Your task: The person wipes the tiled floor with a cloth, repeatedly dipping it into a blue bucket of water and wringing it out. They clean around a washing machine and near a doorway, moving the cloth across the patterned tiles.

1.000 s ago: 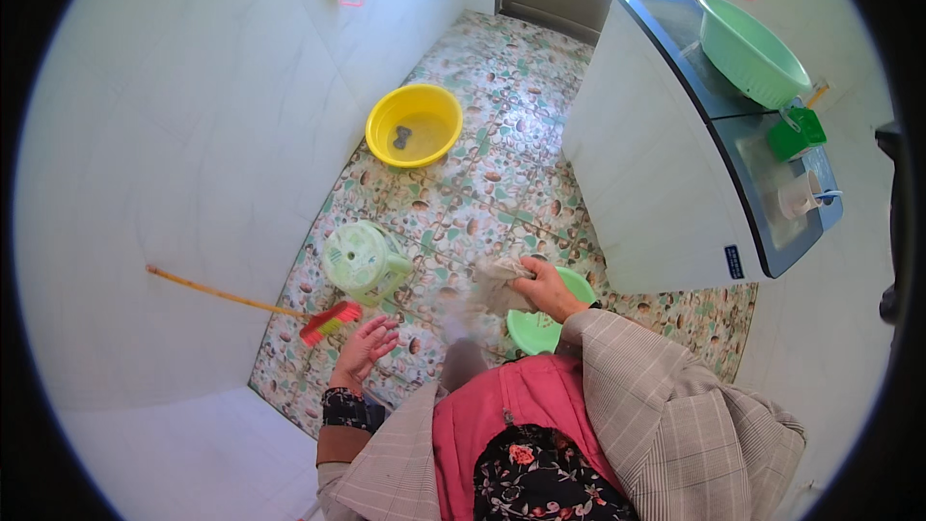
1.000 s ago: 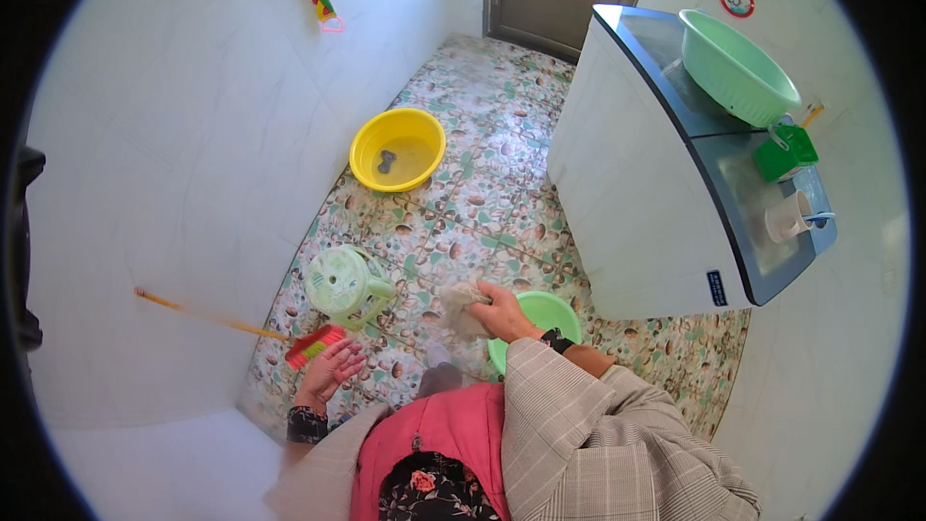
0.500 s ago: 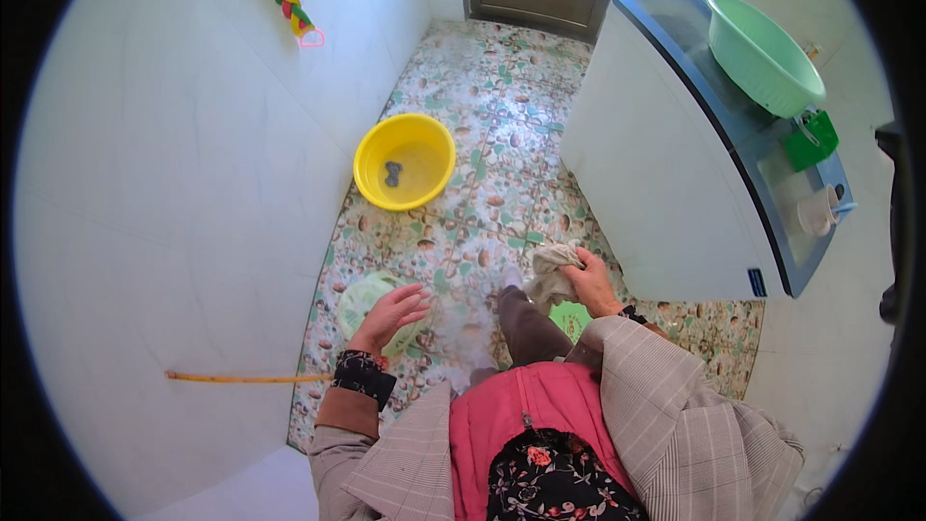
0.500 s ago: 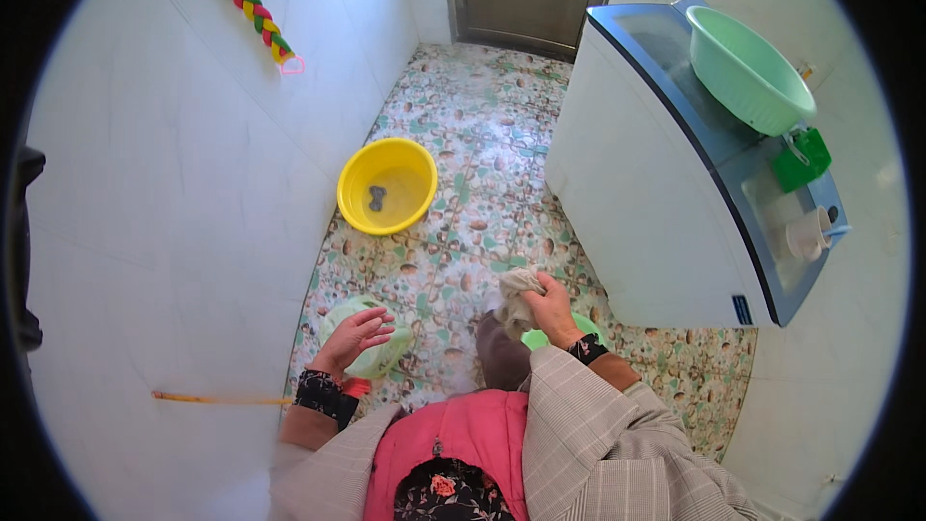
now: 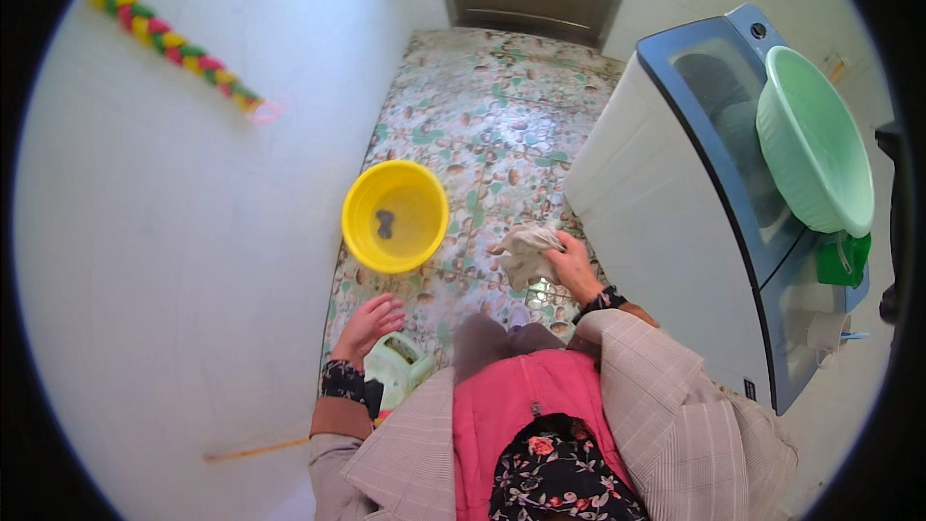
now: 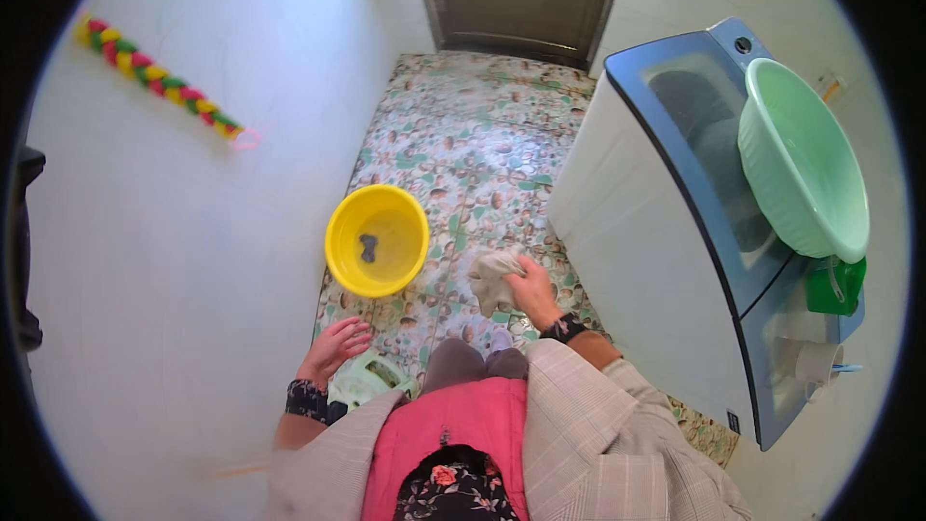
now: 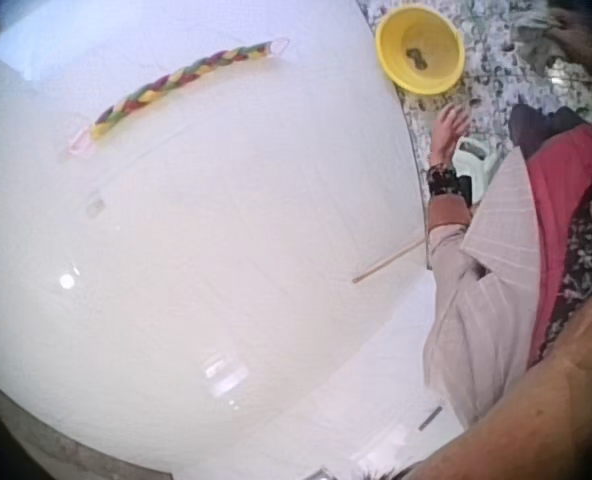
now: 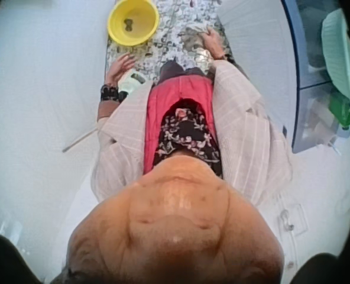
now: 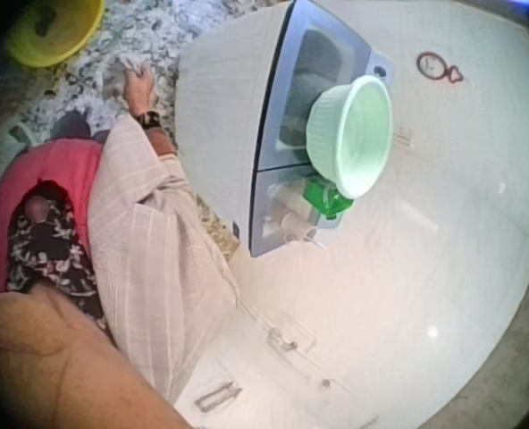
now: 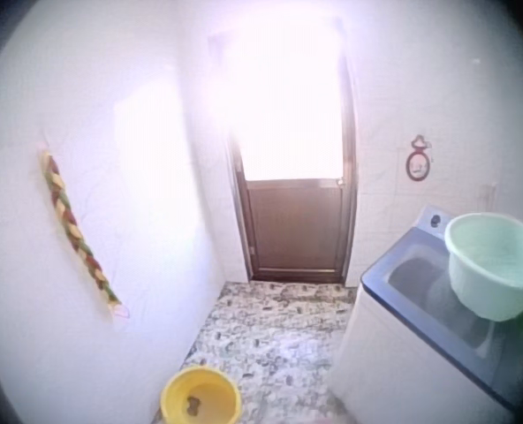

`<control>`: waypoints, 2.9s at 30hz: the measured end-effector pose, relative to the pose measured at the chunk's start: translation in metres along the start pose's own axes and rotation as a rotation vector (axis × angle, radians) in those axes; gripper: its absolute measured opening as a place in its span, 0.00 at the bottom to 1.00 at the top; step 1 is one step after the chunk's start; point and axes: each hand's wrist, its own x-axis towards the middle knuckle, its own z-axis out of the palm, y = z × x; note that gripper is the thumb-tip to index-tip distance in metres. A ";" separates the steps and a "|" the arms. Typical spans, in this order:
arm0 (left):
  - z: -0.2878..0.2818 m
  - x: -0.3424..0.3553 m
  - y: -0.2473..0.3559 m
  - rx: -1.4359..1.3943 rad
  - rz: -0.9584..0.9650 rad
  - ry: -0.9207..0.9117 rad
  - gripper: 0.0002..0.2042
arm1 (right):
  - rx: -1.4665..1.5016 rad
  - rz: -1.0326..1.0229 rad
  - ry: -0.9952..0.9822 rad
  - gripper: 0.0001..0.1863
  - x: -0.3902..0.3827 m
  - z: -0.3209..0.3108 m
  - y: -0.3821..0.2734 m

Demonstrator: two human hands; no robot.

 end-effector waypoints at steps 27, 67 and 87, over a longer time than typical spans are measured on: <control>0.120 0.376 0.451 0.309 0.034 -0.255 0.21 | -0.124 -0.003 0.824 0.12 0.488 -0.034 -0.082; 0.509 0.793 0.694 1.043 -0.325 -0.709 0.26 | 0.887 0.275 1.422 0.36 0.714 -0.295 -0.019; 0.686 0.978 0.657 1.234 -0.374 -0.933 0.25 | 0.097 0.398 1.358 0.28 0.817 -0.470 -0.027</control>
